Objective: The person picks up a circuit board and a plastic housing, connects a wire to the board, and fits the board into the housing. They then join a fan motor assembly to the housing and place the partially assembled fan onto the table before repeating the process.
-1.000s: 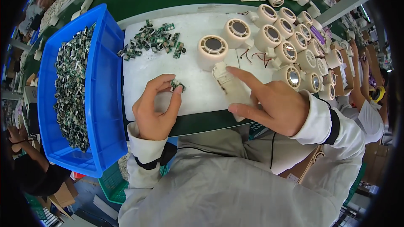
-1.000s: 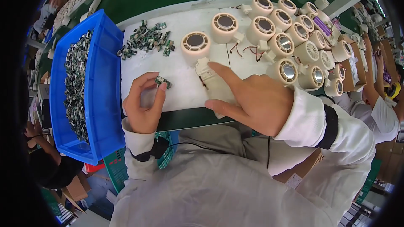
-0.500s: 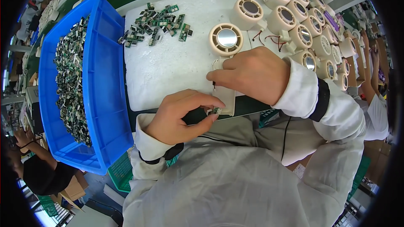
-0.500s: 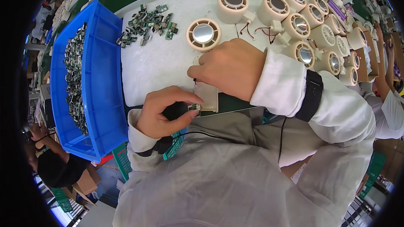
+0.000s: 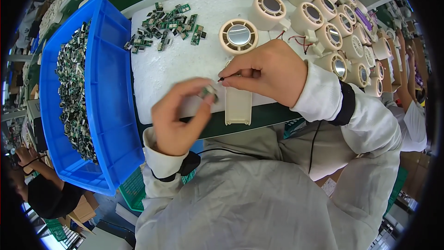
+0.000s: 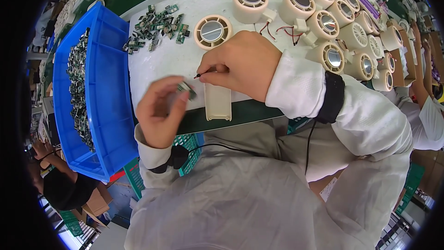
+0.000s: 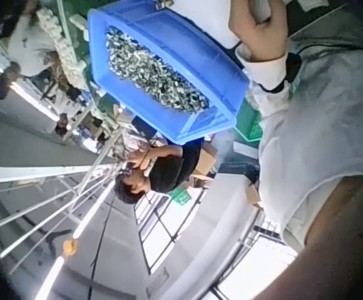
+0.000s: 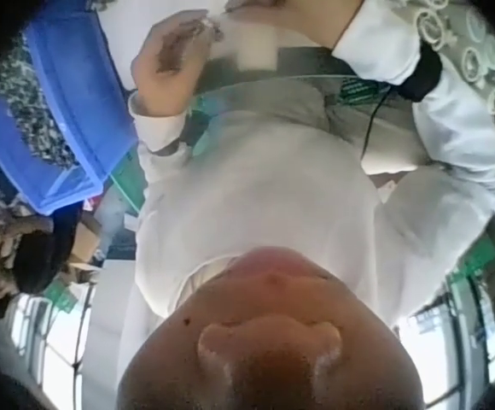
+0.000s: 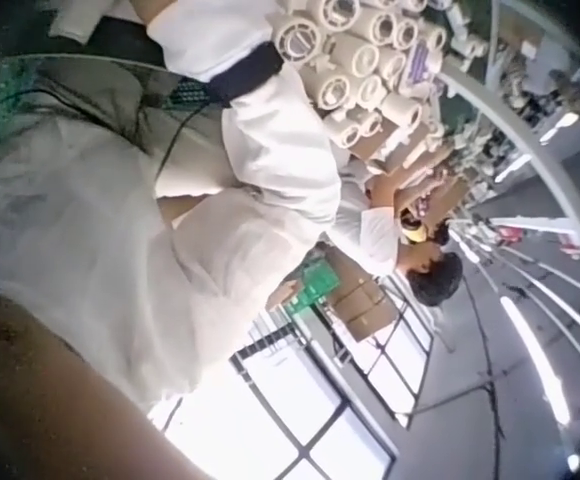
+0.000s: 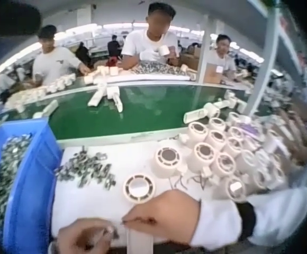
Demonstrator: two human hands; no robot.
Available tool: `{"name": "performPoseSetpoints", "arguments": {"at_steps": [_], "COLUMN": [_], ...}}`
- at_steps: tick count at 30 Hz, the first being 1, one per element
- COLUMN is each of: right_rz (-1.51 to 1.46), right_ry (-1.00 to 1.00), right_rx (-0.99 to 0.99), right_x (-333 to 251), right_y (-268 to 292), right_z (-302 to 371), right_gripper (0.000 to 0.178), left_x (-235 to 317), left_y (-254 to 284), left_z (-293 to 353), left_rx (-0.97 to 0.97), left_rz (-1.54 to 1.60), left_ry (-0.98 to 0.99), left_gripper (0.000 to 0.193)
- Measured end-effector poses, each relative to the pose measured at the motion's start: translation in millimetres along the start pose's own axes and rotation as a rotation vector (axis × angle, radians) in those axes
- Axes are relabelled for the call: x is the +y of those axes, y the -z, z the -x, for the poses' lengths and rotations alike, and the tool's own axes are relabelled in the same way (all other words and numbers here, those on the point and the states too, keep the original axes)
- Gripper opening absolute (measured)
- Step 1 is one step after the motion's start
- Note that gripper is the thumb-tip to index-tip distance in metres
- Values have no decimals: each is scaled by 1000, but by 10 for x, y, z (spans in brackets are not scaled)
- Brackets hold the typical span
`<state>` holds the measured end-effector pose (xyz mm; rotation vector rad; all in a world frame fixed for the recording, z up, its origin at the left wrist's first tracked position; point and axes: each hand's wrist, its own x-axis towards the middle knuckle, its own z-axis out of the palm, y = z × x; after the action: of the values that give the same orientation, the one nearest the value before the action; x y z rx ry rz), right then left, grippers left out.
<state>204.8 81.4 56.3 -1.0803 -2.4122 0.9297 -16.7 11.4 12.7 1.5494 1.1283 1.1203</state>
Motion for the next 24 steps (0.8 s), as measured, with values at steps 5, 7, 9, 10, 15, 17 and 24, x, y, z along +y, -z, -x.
{"name": "performPoseSetpoints", "arguments": {"at_steps": [5, 7, 9, 10, 15, 17, 24], "right_rz": [-14, -28, -23, -21, -19, 50, 141], "right_ry": [142, 178, 101, 62, 86, 181, 290], "right_rx": [21, 34, -22, -50, -57, -52, -42], "right_x": [122, 129, 62, 47, 99, 129, 142], "right_y": [-20, -3, 31, 40, 47, 43, 10], "right_z": [-9, 4, -11, -13, -14, -7, 13], "right_gripper": [16, 15, 14, 14, 13, 14, 16], "left_x": [19, 35, 51, 48, -4, -9, -13], "left_y": [-74, -93, -103, -110, -134, -127, -234], "left_z": [-39, -37, -24, -29, -35, -33, -2], "left_rx": [196, 184, 171, 169, 137, 121, 254], "left_rz": [140, 148, 163, 163, 140, 132, 146], "left_ry": [101, 101, 107, 106, 58, 55, 69], "left_gripper": [33, 34, 37, 37, 39, 39, 37]}}
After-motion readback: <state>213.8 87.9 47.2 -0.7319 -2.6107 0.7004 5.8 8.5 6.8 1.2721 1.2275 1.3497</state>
